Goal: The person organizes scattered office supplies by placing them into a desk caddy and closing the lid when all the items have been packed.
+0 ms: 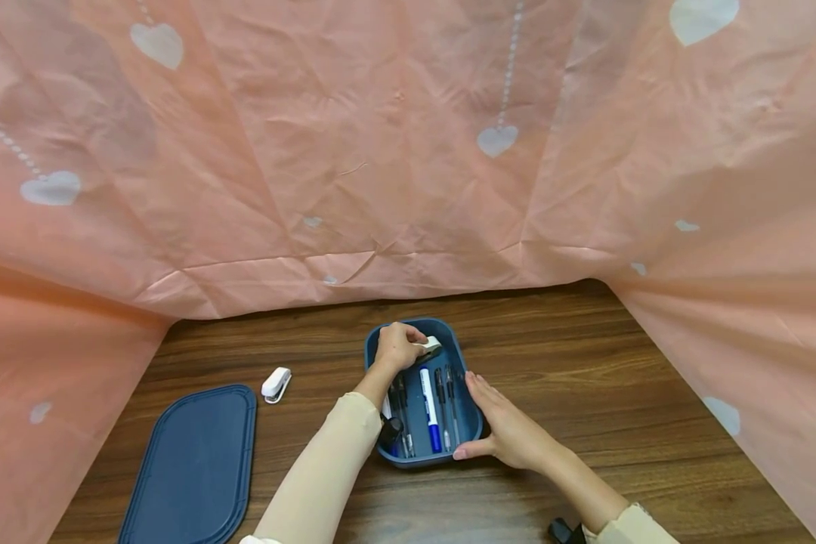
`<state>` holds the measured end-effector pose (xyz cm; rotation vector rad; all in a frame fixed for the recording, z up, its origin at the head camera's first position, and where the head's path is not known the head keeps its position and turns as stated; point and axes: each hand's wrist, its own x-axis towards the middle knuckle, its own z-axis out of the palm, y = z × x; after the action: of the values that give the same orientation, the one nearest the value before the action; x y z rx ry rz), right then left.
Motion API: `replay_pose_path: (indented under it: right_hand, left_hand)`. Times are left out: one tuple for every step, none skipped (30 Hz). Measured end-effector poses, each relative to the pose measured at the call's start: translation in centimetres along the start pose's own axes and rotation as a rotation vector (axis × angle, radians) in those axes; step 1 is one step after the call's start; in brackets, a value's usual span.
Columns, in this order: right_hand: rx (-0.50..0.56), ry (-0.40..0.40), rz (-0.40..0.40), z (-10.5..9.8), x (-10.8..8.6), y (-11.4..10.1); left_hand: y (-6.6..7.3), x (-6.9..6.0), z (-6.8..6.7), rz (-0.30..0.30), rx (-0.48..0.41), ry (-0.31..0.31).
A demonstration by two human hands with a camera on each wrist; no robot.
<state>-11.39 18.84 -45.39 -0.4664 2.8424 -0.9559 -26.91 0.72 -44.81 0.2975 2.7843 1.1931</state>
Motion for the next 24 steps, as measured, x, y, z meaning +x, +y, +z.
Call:
replay_pose_path:
  right_hand:
    - [0.000, 0.000, -0.002, -0.01, 0.00, -0.02]
    - [0.000, 0.000, -0.003, 0.00, 0.01, -0.03]
    - [0.000, 0.002, -0.007, 0.00, 0.02, -0.04]
    - [0.001, 0.003, -0.009, 0.00, 0.02, -0.04]
    - [0.000, 0.004, -0.012, 0.01, 0.03, -0.02]
    - [0.000, 0.005, -0.012, 0.02, 0.04, 0.00]
    - [0.000, 0.005, -0.013, 0.03, 0.04, 0.02]
    - [-0.001, 0.006, -0.013, 0.04, 0.05, 0.05]
    - [-0.002, 0.007, -0.013, 0.05, 0.05, 0.07]
    - [-0.002, 0.006, -0.013, 0.04, 0.06, 0.09]
    - [-0.003, 0.006, -0.011, 0.04, 0.06, 0.10]
    - [-0.004, 0.005, -0.011, 0.03, 0.06, 0.11]
    - [-0.002, 0.003, -0.011, 0.03, 0.06, 0.11]
    - [-0.002, 0.001, -0.011, 0.02, 0.06, 0.11]
    - [-0.001, 0.000, -0.010, 0.01, 0.05, 0.11]
    - [0.000, -0.002, -0.010, 0.01, 0.03, 0.10]
    - [0.000, -0.002, -0.010, 0.01, 0.02, 0.10]
    - [0.001, -0.003, -0.010, 0.00, 0.01, 0.09]
    - [0.001, -0.004, -0.008, 0.00, 0.00, 0.10]
    - [0.001, -0.004, -0.009, -0.02, -0.01, 0.10]
    - [0.000, -0.005, -0.007, -0.03, -0.01, 0.12]
    - [0.000, -0.006, -0.004, -0.03, -0.01, 0.14]
    - [0.000, -0.007, 0.000, -0.04, 0.00, 0.14]
    - [0.000, -0.008, 0.000, -0.03, 0.00, 0.14]
  left_hand:
    - [-0.04, 0.03, 0.03, 0.002, 0.000, -0.003]
    - [-0.05, 0.04, 0.04, 0.003, -0.001, -0.007]
    - [-0.09, 0.08, 0.06, 0.004, -0.001, -0.012]
    - [-0.13, 0.11, 0.07, 0.007, 0.000, -0.015]
    - [-0.16, 0.15, 0.08, 0.010, 0.004, -0.020]
    - [-0.18, 0.19, 0.08, 0.013, 0.006, -0.024]
    - [-0.21, 0.24, 0.07, 0.018, 0.012, -0.028]
    - [-0.23, 0.29, 0.05, 0.024, 0.018, -0.033]
    - [-0.25, 0.35, 0.01, 0.030, 0.023, -0.038]
    - [-0.26, 0.39, -0.04, 0.043, 0.032, -0.042]
    - [-0.27, 0.46, -0.11, 0.054, 0.041, -0.047]
    - [-0.28, 0.50, -0.18, 0.065, 0.051, -0.052]
    - [-0.28, 0.54, -0.25, 0.077, 0.061, -0.056]
    - [-0.29, 0.59, -0.32, 0.085, 0.069, -0.062]
    - [-0.30, 0.62, -0.40, 0.092, 0.076, -0.067]
    - [-0.33, 0.65, -0.45, 0.099, 0.084, -0.072]
    - [-0.36, 0.70, -0.48, 0.101, 0.087, -0.079]
    - [-0.39, 0.74, -0.51, 0.103, 0.092, -0.085]
    - [-0.41, 0.79, -0.55, 0.102, 0.095, -0.092]
    - [-0.45, 0.83, -0.58, 0.101, 0.097, -0.098]
    - [-0.48, 0.88, -0.60, 0.101, 0.098, -0.102]
    - [-0.51, 0.93, -0.62, 0.099, 0.100, -0.107]
    - [-0.53, 0.96, -0.65, 0.099, 0.100, -0.109]
    - [-0.55, 0.97, -0.68, 0.098, 0.103, -0.110]
